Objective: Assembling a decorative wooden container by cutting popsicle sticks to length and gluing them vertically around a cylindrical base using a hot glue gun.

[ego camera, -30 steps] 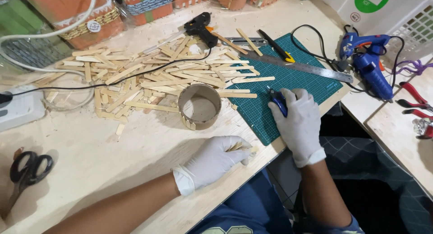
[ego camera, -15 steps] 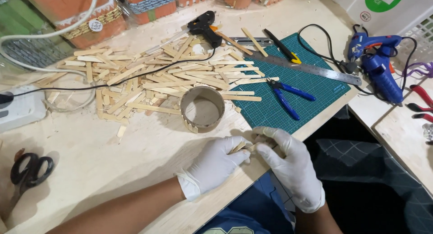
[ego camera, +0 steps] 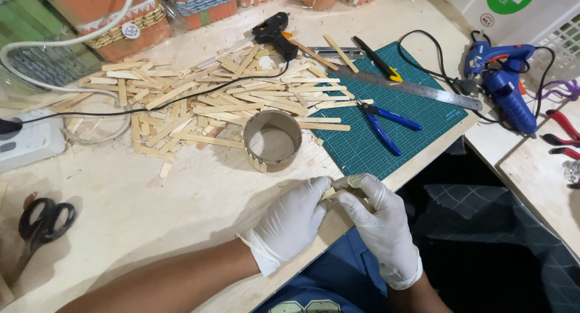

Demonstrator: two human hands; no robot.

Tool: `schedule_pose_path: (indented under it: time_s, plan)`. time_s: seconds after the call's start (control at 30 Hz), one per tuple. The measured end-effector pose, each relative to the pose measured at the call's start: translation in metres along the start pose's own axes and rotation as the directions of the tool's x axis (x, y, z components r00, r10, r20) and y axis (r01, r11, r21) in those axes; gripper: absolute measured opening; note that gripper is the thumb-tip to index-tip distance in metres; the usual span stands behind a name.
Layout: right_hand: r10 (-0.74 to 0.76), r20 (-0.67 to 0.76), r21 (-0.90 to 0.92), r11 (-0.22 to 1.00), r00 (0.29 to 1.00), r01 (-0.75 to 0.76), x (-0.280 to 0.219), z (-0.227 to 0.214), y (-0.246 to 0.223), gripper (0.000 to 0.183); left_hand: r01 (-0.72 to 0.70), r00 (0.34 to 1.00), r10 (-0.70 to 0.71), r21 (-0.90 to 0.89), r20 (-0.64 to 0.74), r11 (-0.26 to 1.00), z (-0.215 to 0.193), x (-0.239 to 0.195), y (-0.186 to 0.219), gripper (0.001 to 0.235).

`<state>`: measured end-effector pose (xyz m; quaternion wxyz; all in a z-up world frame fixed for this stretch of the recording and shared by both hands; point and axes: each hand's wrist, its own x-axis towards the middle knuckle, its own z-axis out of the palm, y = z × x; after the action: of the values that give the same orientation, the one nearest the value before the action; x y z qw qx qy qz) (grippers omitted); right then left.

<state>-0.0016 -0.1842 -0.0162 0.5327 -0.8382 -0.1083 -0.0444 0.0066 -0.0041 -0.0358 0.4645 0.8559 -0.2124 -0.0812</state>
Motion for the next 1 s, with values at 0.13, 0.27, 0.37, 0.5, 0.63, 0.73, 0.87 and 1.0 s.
schedule_pose_path:
  time_s: [0.13, 0.27, 0.37, 0.5, 0.63, 0.73, 0.87, 1.0]
  plan:
    - [0.029, -0.039, 0.103, 0.994, 0.999, -0.025, 0.000, 0.007, 0.004, 0.026, 0.012, 1.000, -0.013, 0.035, 0.028, 0.999, -0.003, 0.000, 0.005, 0.020]
    - [0.201, -0.101, 0.292, 0.942, 0.974, -0.164, 0.001, 0.002, 0.014, 0.010, 0.158, 0.987, -0.157, -0.042, 0.030, 0.987, -0.010, 0.004, 0.014, 0.026]
    - [0.270, -0.092, 0.399, 0.892, 0.959, -0.213, 0.004, -0.005, 0.014, 0.006, 0.122, 0.992, -0.126, -0.133, -0.024, 0.984, -0.009, 0.007, 0.008, 0.017]
    - [0.247, -0.095, 0.418, 0.889, 0.964, -0.186, 0.003, -0.004, 0.014, 0.006, 0.167, 0.985, -0.175, -0.260, -0.006, 0.951, -0.008, 0.010, 0.007, 0.012]
    - [0.257, -0.086, 0.420, 0.886, 0.963, -0.199, 0.002, 0.000, 0.019, 0.015, 0.161, 0.987, -0.158, -0.289, 0.035, 0.944, -0.007, 0.011, 0.004, 0.033]
    - [0.145, -0.090, 0.322, 0.940, 0.985, -0.109, -0.001, 0.001, 0.026, 0.019, 0.007, 0.999, -0.002, -0.119, 0.041, 0.993, -0.002, 0.009, -0.002, 0.044]
    - [-0.136, -0.043, 0.326, 0.935, 0.990, 0.143, -0.008, 0.001, 0.038, 0.026, -0.041, 0.997, 0.046, -0.071, 0.070, 0.997, 0.003, 0.007, -0.008, 0.067]
    - [-0.133, 0.031, 0.218, 0.968, 0.991, 0.123, -0.014, -0.001, 0.014, 0.034, -0.028, 0.996, 0.029, -0.008, 0.086, 1.000, -0.002, 0.006, -0.005, 0.075]
